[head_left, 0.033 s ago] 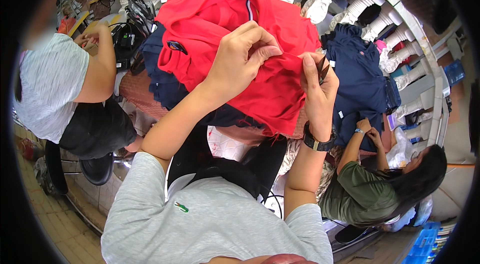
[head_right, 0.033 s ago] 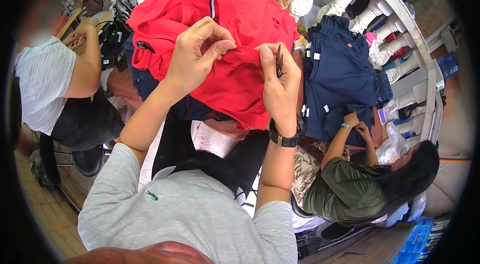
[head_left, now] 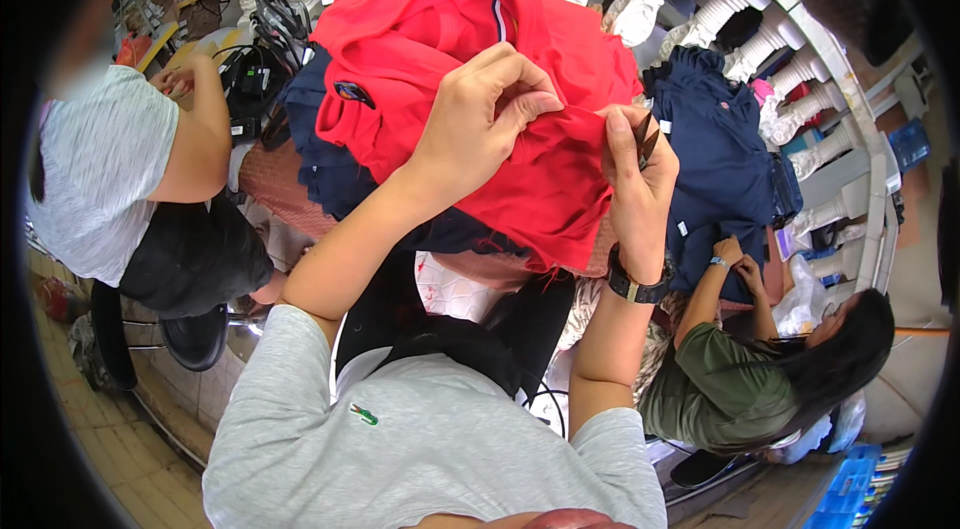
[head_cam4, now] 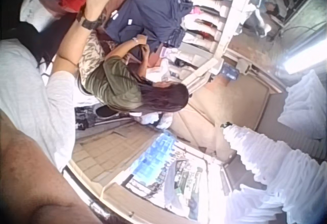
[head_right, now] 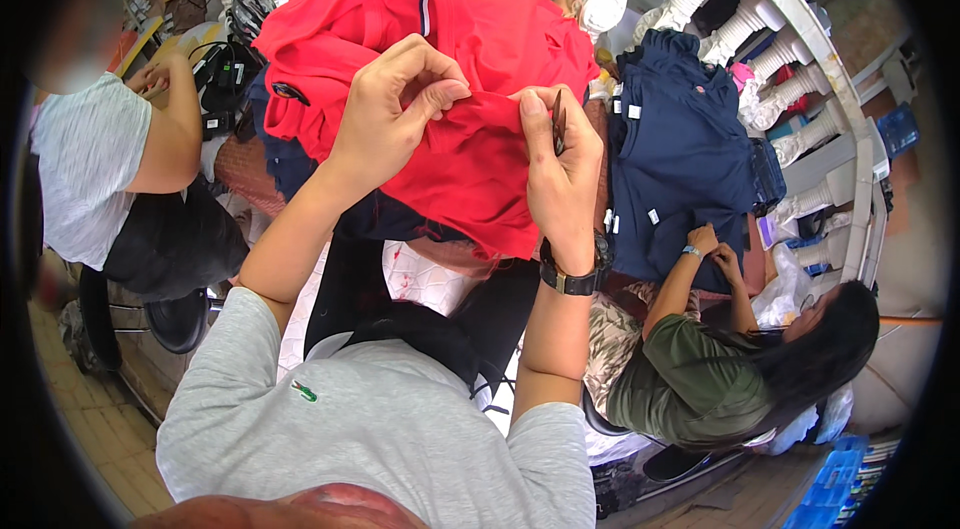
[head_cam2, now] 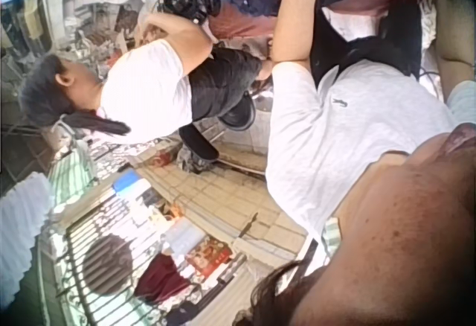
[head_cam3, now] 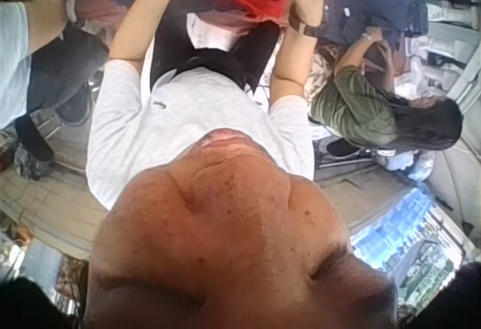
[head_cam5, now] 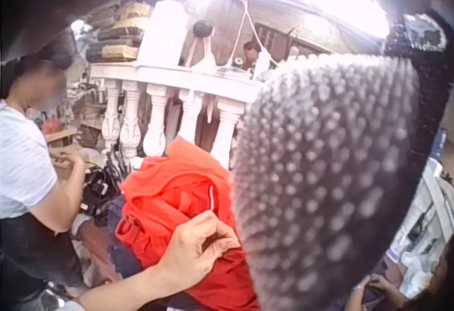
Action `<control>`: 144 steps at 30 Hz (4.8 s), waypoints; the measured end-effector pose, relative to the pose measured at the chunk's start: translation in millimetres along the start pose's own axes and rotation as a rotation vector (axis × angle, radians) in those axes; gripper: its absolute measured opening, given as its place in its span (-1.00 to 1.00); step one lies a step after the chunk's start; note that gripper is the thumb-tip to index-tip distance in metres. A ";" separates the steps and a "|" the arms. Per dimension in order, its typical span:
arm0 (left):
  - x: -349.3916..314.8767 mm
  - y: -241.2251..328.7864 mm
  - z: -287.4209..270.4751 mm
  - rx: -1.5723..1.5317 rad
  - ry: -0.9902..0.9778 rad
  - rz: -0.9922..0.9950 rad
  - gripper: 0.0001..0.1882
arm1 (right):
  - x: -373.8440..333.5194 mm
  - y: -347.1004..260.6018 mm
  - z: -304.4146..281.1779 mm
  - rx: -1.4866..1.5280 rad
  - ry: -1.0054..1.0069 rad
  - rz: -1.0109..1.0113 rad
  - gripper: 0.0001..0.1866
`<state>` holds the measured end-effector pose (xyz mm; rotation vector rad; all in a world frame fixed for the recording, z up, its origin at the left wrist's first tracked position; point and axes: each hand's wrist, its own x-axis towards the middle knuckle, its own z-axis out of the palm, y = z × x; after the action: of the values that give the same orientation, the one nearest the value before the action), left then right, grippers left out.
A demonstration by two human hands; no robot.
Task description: The person uses a small pair of scissors to trim loose threads and tags from a red garment. They repeatedly adjust the fabric, pull at threads, and cut them while working over a pile of clothes.
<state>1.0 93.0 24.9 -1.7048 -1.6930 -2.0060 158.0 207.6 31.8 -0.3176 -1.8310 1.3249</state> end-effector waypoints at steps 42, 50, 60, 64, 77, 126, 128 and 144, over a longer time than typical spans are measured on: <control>-38.2 14.1 -9.1 0.251 0.060 0.011 -0.84 | -36.9 -14.0 40.5 0.180 -0.052 0.133 -0.68; -40.7 8.6 -13.1 -0.145 0.059 -0.099 -0.92 | -4.5 -8.8 40.8 -0.636 0.038 -0.525 -0.78; -29.8 -5.7 6.2 -0.118 0.234 0.007 -0.72 | 5.5 -3.7 45.8 -0.295 -0.024 -0.343 -0.90; -28.0 -12.7 8.3 -0.180 0.252 0.041 -0.82 | 2.7 -1.3 44.0 -0.284 -0.035 -0.284 -0.86; -44.3 -6.3 -12.7 -0.545 0.115 -0.260 -0.77 | -29.6 -27.3 46.1 -0.132 0.059 -0.164 -0.70; -43.8 10.1 -18.2 -0.383 0.001 -0.111 -0.68 | -18.6 -4.7 37.9 -0.214 0.036 -0.237 -0.81; -31.8 4.8 -19.3 -0.528 -0.080 -0.145 -0.62 | -9.5 -2.0 36.0 -0.053 0.009 -0.175 -0.84; -11.7 16.5 -9.2 -0.197 0.066 0.102 -0.52 | -11.2 -14.7 59.5 -0.446 0.252 -0.502 -0.69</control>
<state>9.2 72.9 29.7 -1.7184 -1.3995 -2.2182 124.6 155.0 33.7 -0.2226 -1.8165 0.5063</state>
